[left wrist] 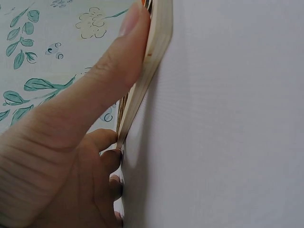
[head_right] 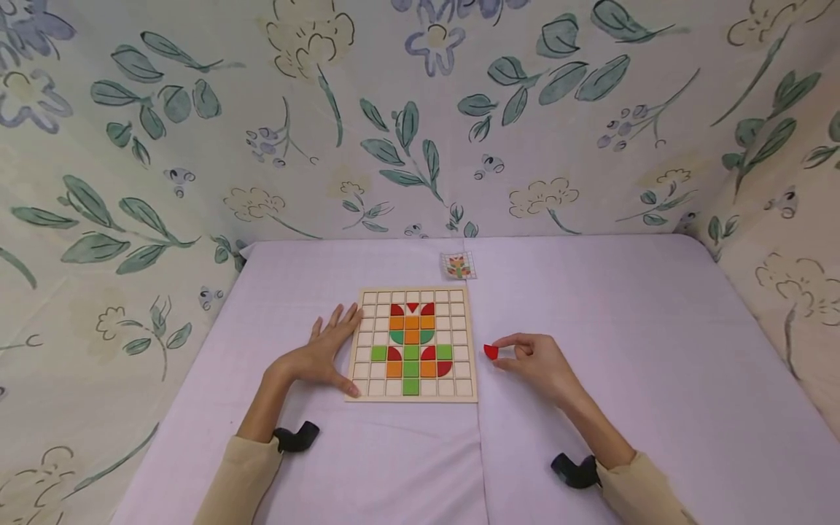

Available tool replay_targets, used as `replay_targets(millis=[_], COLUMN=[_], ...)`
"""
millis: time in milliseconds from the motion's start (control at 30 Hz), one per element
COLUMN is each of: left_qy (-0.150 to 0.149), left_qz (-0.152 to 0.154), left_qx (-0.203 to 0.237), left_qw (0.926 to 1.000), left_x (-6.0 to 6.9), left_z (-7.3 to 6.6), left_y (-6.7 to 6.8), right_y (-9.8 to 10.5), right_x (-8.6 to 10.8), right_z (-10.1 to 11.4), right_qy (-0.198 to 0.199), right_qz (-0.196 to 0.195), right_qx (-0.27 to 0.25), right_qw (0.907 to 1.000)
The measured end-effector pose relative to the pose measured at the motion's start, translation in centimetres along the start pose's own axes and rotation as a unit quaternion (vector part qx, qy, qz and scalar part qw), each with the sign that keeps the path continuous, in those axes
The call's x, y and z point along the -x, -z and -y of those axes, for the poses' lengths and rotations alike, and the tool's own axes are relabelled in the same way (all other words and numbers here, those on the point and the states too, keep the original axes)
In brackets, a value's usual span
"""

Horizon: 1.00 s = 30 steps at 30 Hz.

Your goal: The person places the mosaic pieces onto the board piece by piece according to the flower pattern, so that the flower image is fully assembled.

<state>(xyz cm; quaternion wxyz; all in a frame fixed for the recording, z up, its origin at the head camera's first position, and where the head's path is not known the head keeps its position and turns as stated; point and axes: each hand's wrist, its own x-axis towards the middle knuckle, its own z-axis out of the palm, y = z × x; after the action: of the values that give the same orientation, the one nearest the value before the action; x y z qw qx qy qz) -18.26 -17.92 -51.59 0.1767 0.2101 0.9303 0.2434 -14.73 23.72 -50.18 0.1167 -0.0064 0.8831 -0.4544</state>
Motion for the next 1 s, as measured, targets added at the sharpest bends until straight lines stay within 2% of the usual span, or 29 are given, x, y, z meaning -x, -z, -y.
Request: replay_targets(millis=[333, 500, 700, 1000], left_qy=[0.002, 0.001, 0.004, 0.002], left_qz=[-0.003, -0.003, 0.0, 0.001], left_qx=[-0.008, -0.002, -0.001, 0.0], left_qw=[1.0, 1.0, 1.0, 1.0], left_x=[0.0, -0.1, -0.1, -0.1], left_z=[0.0, -0.1, 0.0, 0.1], left_y=[-0.1, 0.0, -0.1, 0.0], right_y=[-5.6, -8.6, -11.1, -13.5], right_x=[-0.9, -1.2, -1.4, -2.0], right_z=[4.4, 6.1, 7.6, 8.8], right_qy=[0.047, 0.07, 0.096, 0.112], right_qz=[0.063, 0.079, 0.079, 0.069], right_qx=[-0.07, -0.083, -0.062, -0.029], right_qw=[0.9945, 0.9909, 0.9903, 0.9909])
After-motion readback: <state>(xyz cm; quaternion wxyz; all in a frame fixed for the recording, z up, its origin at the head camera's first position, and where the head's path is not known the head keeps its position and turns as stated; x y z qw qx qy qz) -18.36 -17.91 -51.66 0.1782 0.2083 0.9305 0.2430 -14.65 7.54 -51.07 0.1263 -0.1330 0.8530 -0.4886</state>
